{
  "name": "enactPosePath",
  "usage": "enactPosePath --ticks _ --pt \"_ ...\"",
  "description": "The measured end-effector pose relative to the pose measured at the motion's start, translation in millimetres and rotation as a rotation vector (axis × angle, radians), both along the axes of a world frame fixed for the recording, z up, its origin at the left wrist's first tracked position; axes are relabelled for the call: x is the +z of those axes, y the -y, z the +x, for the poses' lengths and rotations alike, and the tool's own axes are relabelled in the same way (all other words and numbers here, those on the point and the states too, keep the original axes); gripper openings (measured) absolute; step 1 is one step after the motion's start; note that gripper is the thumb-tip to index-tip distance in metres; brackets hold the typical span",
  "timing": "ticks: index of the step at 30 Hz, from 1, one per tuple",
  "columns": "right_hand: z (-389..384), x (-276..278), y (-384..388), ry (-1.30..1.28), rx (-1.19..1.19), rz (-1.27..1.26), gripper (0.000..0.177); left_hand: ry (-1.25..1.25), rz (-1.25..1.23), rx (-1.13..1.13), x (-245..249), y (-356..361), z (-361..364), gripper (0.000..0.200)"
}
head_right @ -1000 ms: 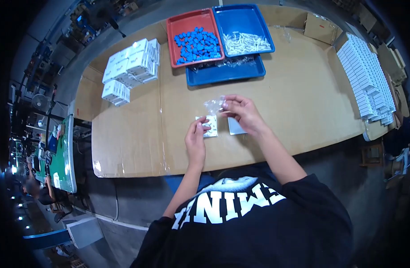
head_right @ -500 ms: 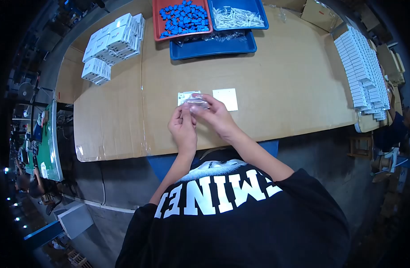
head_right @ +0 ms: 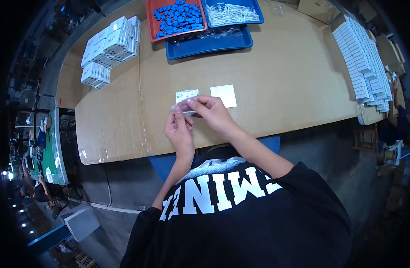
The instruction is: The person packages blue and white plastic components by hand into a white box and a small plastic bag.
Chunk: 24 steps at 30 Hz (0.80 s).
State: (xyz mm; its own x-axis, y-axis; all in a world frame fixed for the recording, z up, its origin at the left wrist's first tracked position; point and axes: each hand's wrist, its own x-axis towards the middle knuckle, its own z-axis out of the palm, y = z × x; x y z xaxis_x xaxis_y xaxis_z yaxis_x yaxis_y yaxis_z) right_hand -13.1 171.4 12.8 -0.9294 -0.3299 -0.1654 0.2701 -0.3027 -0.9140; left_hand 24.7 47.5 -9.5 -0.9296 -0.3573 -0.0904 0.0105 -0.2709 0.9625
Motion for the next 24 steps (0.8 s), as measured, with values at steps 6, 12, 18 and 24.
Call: enactPosePath --ticks 6,12,18,24 --pt "-9 -6 -13 0.125 -0.365 -0.069 0.027 0.053 0.008 0.171 -5 25 -2 0.029" --pt "-10 -21 -28 0.161 -0.251 -0.107 0.028 0.041 -0.061 -0.042 -4 29 -2 0.024" --pt "-3 -27 -20 0.160 -0.219 -0.088 0.029 0.059 0.035 -0.244 -4 4 5 0.020" --pt "-4 -17 -21 0.217 -0.144 -0.047 0.026 0.086 0.054 -0.190 -7 6 3 0.016"
